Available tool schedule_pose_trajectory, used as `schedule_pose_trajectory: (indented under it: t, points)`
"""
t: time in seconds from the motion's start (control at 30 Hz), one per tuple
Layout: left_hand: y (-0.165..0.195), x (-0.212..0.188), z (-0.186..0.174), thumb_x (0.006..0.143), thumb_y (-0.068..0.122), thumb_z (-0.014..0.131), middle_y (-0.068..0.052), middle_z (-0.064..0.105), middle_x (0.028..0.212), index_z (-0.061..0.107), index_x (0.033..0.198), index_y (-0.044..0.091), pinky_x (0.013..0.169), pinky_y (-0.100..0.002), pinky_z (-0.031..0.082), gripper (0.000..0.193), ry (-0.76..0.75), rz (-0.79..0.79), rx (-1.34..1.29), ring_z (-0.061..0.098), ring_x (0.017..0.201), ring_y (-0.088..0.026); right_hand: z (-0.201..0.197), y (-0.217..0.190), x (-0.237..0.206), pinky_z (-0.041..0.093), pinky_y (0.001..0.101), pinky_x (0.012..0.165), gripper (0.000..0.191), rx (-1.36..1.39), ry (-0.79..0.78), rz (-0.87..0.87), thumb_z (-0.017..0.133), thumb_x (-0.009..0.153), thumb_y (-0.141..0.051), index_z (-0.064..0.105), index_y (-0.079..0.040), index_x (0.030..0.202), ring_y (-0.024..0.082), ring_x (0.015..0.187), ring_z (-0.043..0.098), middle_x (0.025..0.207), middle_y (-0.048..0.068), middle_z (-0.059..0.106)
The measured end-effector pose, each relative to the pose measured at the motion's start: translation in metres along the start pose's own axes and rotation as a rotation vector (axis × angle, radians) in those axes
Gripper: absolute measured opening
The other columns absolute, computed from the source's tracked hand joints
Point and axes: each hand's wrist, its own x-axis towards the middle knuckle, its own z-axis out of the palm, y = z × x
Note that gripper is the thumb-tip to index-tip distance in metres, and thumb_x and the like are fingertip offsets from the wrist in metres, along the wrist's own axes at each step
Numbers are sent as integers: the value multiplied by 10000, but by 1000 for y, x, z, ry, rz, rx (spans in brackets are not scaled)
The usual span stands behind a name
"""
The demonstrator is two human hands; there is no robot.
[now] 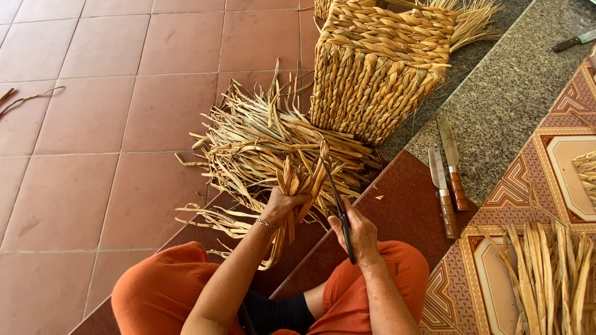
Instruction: The person sits on a tiled floor and uses shears to trim bundles of dried plant strips. They repeatedly gather strips, cut them to length, and place the trimmed pieces into a pile. Finished woven baskets are visible nearby.
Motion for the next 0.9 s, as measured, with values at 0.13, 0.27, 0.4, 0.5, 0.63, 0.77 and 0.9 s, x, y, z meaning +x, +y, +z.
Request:
schedule_pose_trajectory:
  t: [0.13,0.27,0.4,0.5,0.63,0.77,0.9]
  points:
    - [-5,2,6,831,115,827,-76,778,906,776,983,47,703,-250,611,174,69,162,-9,729,795,-106,6,3,0,606,402,634,680,-11,-61,52,476,998,-572,574,-21,1384,279,654,752,738,125,728]
    - [4,-1,16,896,176,758,-34,762,966,743,1088,103,739,-247,609,206,159,207,-45,712,853,-88,9,0,-3,587,426,602,630,7,-48,12,460,1025,-519,573,-9,1376,305,639,734,699,145,706]
    - [19,-7,24,929,207,742,-33,733,893,709,1117,92,655,-274,598,223,66,174,-15,698,771,-102,12,-7,-5,578,460,624,592,14,-85,55,460,1029,-512,581,-34,1357,356,673,729,713,165,708]
    - [27,-11,27,942,213,737,-39,719,830,703,1103,67,590,-288,575,220,55,145,-47,685,704,-113,15,-9,-8,569,488,668,618,60,-84,57,411,1043,-532,548,-41,1392,387,747,724,784,179,722]
    - [26,-16,31,946,217,724,-6,681,805,670,1082,64,555,-277,565,212,-20,141,-115,651,668,-96,19,-5,-8,568,486,725,692,116,-147,162,326,1017,-595,508,-75,1435,378,811,733,795,177,724]
    - [22,-15,33,944,188,732,-22,672,764,657,1039,51,522,-292,548,183,-23,102,-188,639,623,-115,22,-1,-8,579,460,706,702,150,-191,227,283,999,-623,536,-90,1378,348,758,750,742,145,714]
    - [18,-10,36,953,172,733,-28,669,756,676,1037,43,531,-288,538,164,-18,104,-161,635,625,-116,25,0,-12,539,432,660,689,262,-92,196,293,1065,-621,629,-44,1236,261,694,671,706,75,658]
